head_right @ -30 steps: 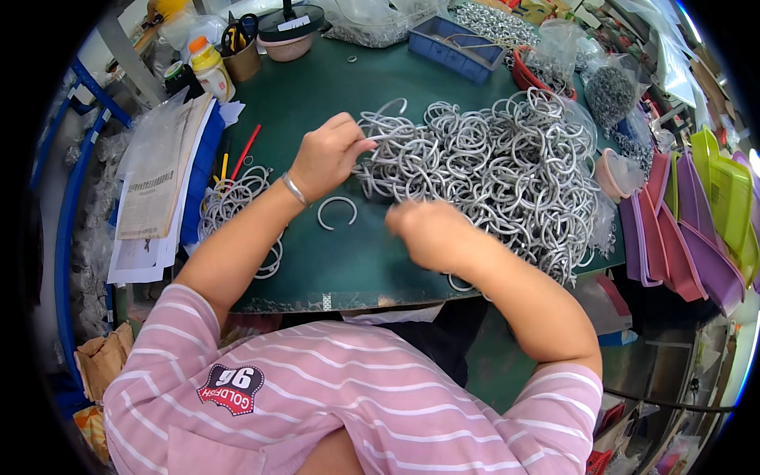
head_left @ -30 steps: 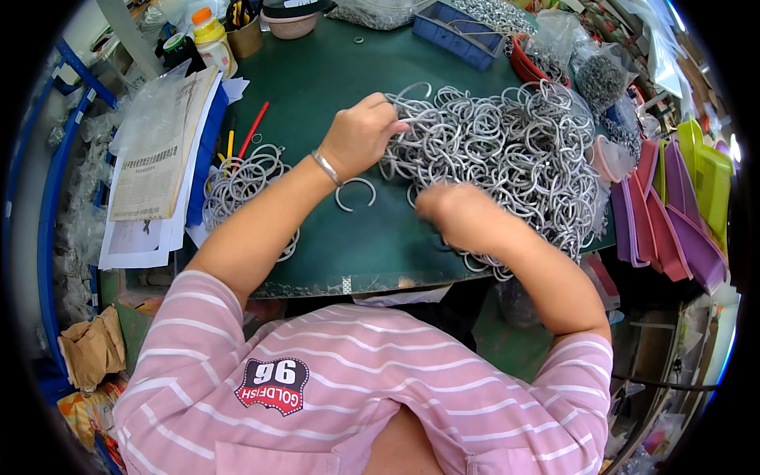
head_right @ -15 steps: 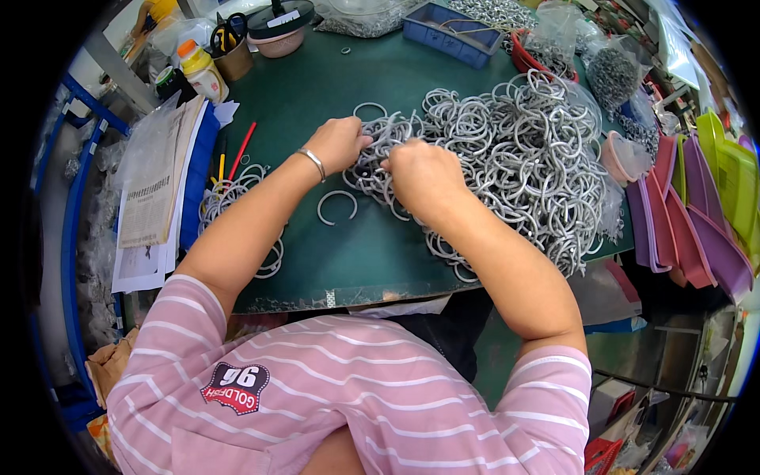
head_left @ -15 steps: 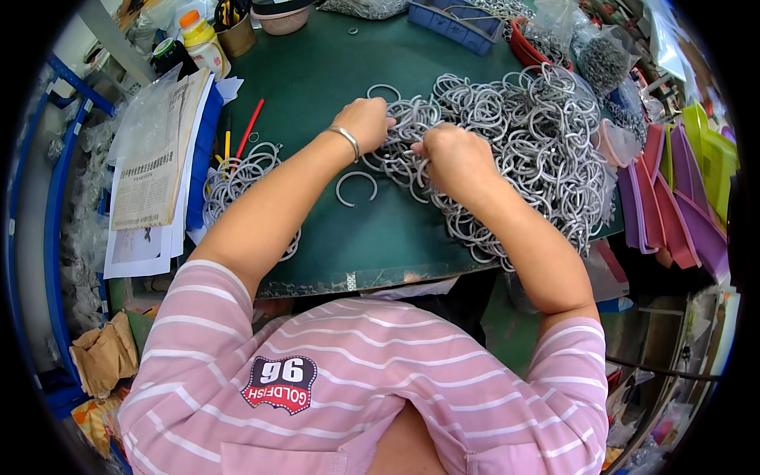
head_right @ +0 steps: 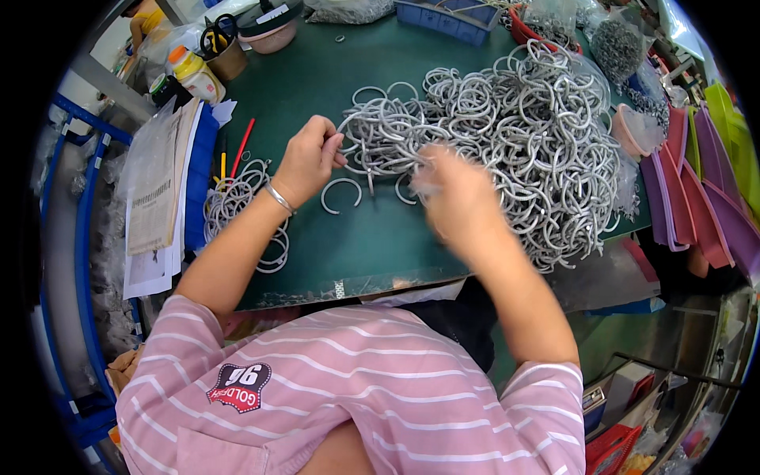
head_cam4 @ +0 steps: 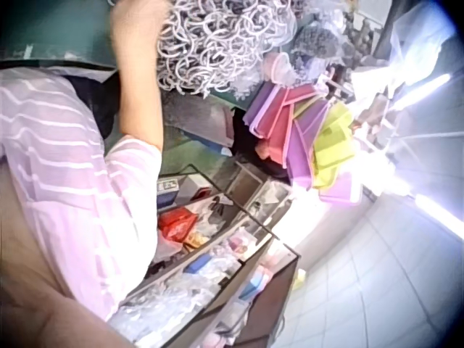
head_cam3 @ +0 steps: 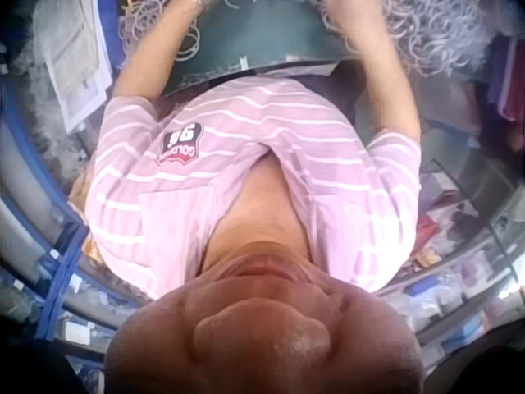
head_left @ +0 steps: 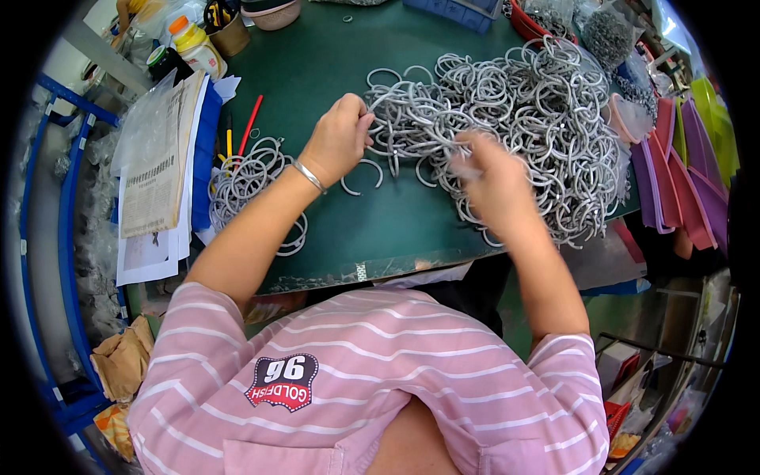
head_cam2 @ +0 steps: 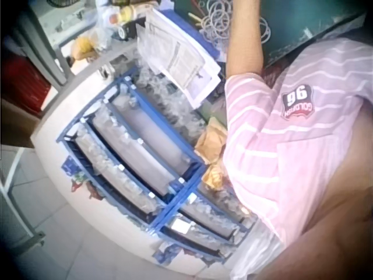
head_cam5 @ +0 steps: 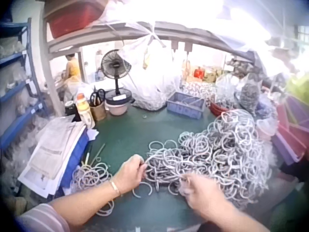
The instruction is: The person sorts grey plastic rings on a green workstation, separating them into groups and picking them up by hand.
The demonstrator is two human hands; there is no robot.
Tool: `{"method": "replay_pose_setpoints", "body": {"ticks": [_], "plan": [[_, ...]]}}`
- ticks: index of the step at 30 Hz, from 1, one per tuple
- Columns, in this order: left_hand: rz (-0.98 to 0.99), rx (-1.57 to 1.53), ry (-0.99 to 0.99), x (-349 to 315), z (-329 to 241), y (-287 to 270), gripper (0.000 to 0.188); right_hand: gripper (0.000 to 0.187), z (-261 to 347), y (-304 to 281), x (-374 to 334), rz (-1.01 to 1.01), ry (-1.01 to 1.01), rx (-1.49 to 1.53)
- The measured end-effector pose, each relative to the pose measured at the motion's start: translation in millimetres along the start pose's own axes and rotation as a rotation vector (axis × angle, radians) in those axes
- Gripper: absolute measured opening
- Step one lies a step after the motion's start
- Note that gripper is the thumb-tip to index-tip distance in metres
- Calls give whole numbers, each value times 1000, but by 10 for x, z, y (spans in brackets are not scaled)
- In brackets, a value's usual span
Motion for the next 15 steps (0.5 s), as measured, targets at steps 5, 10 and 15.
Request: {"method": "replay_pose_setpoints", "body": {"ticks": [5, 10, 15], "plan": [[-15, -71, -283, 66, 4, 137, 8, 27, 50, 293, -532, 292, -285, -131], [-195, -266, -113, 129, 38, 176, 9, 9, 103, 202, -418, -90, -71, 67], [-310, -253, 13, 113, -114, 299, 9, 3, 159, 306, -392, 174, -250, -285]]}}
Point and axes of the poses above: each hand's wrist, its own x-axis towards the middle knuckle, its own y-axis out of the palm, z = x × y, the point moved 1 cm from there along x, towards the middle knuckle, and after that the axes turned 11 degrees about -x, right-handed, at the moved point
